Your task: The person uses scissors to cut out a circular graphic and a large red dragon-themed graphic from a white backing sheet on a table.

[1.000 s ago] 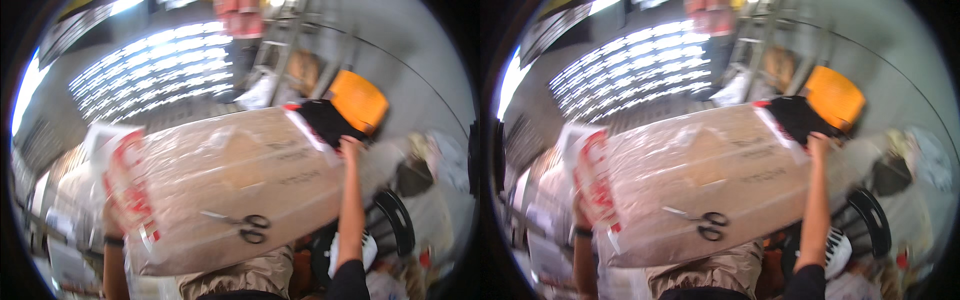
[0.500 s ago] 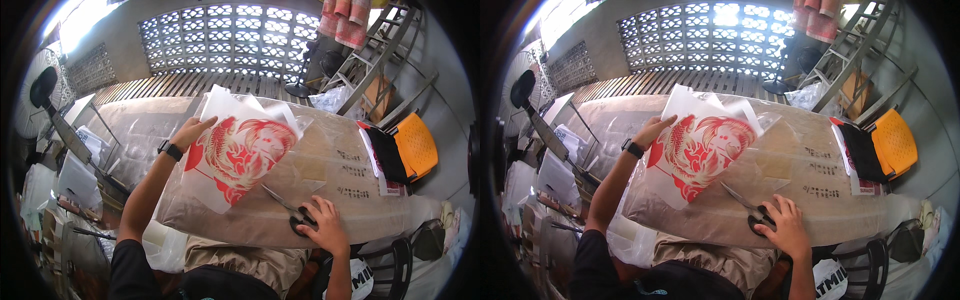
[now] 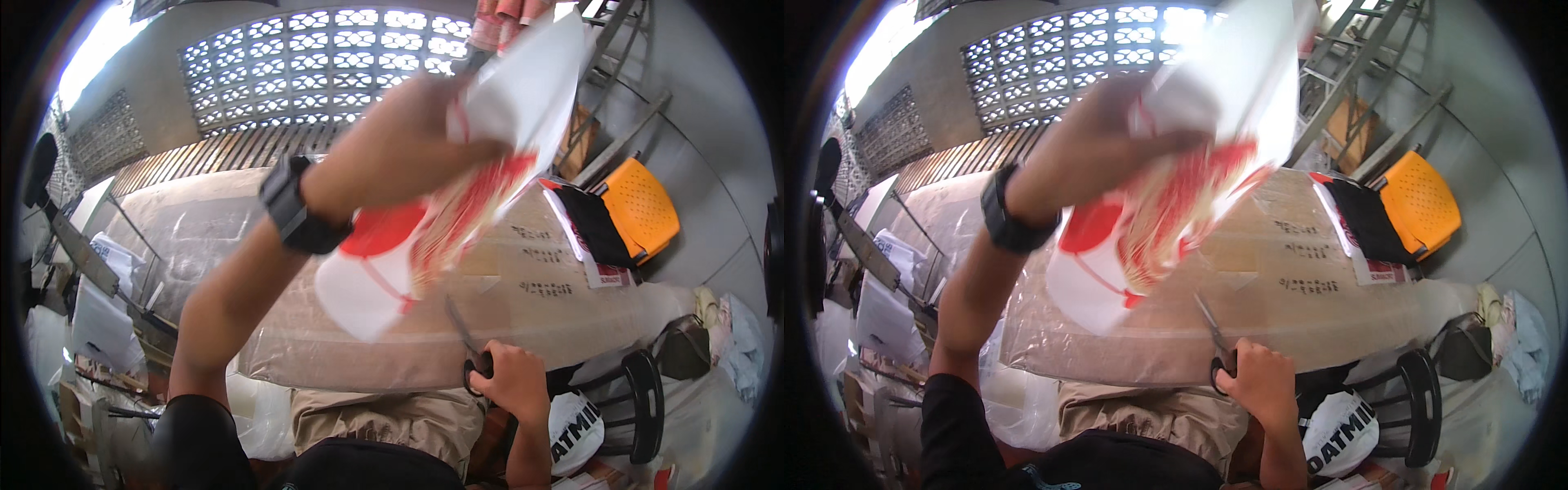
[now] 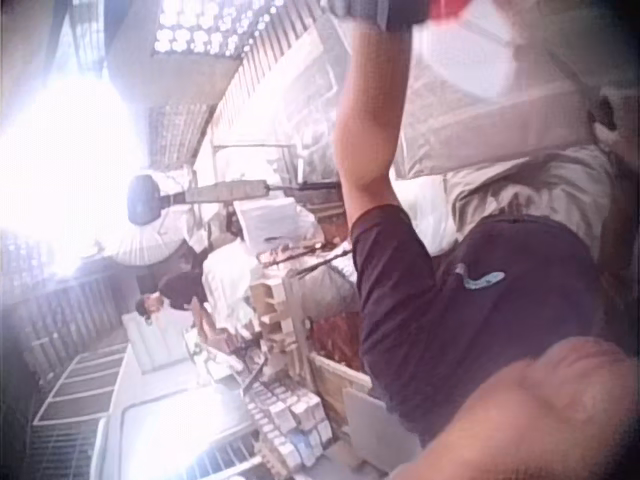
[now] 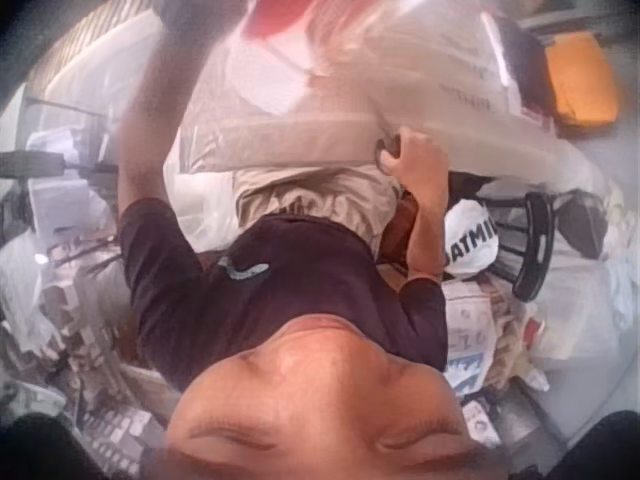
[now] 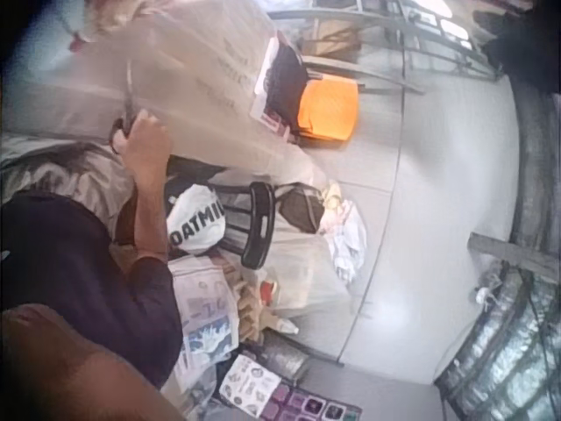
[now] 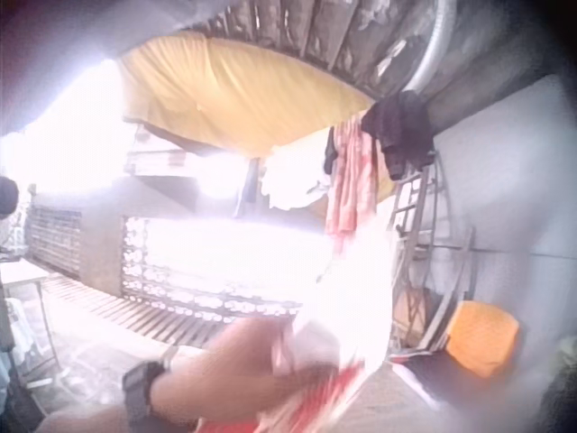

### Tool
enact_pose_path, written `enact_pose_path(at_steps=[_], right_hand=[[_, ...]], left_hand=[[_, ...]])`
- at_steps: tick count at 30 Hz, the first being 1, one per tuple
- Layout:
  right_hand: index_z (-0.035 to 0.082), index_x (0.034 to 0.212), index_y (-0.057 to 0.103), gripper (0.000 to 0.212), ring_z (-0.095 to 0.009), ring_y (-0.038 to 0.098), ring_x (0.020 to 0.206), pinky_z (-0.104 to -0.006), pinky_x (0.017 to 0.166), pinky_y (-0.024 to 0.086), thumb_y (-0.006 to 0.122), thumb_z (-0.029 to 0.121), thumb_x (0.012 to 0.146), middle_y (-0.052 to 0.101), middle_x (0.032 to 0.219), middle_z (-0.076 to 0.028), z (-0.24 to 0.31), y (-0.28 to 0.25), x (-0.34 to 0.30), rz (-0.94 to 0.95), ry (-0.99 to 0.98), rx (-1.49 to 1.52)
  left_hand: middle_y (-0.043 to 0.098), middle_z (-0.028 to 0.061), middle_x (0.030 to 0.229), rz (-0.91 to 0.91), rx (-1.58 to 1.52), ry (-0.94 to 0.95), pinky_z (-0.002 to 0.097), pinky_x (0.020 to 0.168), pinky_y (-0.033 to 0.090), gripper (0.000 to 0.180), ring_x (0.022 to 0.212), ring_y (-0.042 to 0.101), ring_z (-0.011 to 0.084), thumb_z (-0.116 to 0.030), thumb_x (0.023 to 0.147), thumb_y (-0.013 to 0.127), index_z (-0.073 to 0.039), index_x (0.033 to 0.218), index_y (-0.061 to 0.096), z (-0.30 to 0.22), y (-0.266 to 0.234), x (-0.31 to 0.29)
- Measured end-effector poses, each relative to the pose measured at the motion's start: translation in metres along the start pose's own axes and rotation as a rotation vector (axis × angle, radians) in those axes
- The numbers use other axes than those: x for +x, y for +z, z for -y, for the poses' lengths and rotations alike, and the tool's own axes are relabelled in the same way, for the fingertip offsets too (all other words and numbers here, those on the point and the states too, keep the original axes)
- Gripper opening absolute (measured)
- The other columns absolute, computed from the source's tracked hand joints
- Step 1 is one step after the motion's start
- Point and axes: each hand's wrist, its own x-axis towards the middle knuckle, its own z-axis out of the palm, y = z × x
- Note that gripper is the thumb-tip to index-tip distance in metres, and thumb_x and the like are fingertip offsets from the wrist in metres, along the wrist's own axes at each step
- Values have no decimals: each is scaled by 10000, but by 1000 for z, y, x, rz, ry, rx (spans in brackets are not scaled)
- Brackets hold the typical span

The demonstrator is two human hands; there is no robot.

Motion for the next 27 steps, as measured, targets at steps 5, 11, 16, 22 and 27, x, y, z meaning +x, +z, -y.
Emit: enact_pose_path(at_steps=[5, 11, 16, 22, 27], right_hand=[[92, 1100, 695, 448, -308, 675, 709, -392, 675, 532, 736, 355, 739, 651, 680, -111, -24, -1, -50, 38, 51, 308], [23, 1212, 642, 554, -221, 651, 647, -322, 624, 522, 770, 279, 739, 649, 741, -102, -45, 39, -100, 167, -11, 699], [12, 1237, 642, 565, -232, 698, 703, -311, 692, 555, 774, 223, 730, 709, 865, -139, -44, 60, -103, 200, -134, 799], [31, 1237, 662, 561, -205, 718, 704, -284, 666, 556, 777, 208, 717, 714, 875, -154, -40, 56, -86, 139, -52, 828], [36, 1198, 682, 481, -122, 586, 575, -255, 587, 496, 781, 162, 745, 672, 790, -101, -33, 49, -82, 90, -34, 906]], left_hand=[[712, 107, 1003, -88, -608, -282, 276, 687, 583, 317, 800, 704, 152, -151, 892, 704, 17, 1154, 641, 16, -36, 49], [675, 141, 1104, -114, -318, -653, 282, 802, 536, 586, 954, 660, 175, -201, 869, 754, 78, 1309, 486, 103, -26, -33], [618, 223, 1222, -23, 310, -801, 350, 929, 498, 864, 1084, 629, 262, -392, 828, 798, 75, 1415, 368, 152, -27, -131], [626, 265, 1167, 90, 413, -919, 369, 879, 516, 1047, 1028, 650, 311, -569, 832, 725, 111, 1484, 268, 162, -65, -184], [643, 174, 1055, 99, 415, -929, 316, 735, 525, 778, 885, 640, 191, -443, 835, 758, 9, 1405, 481, 148, -102, -211]])
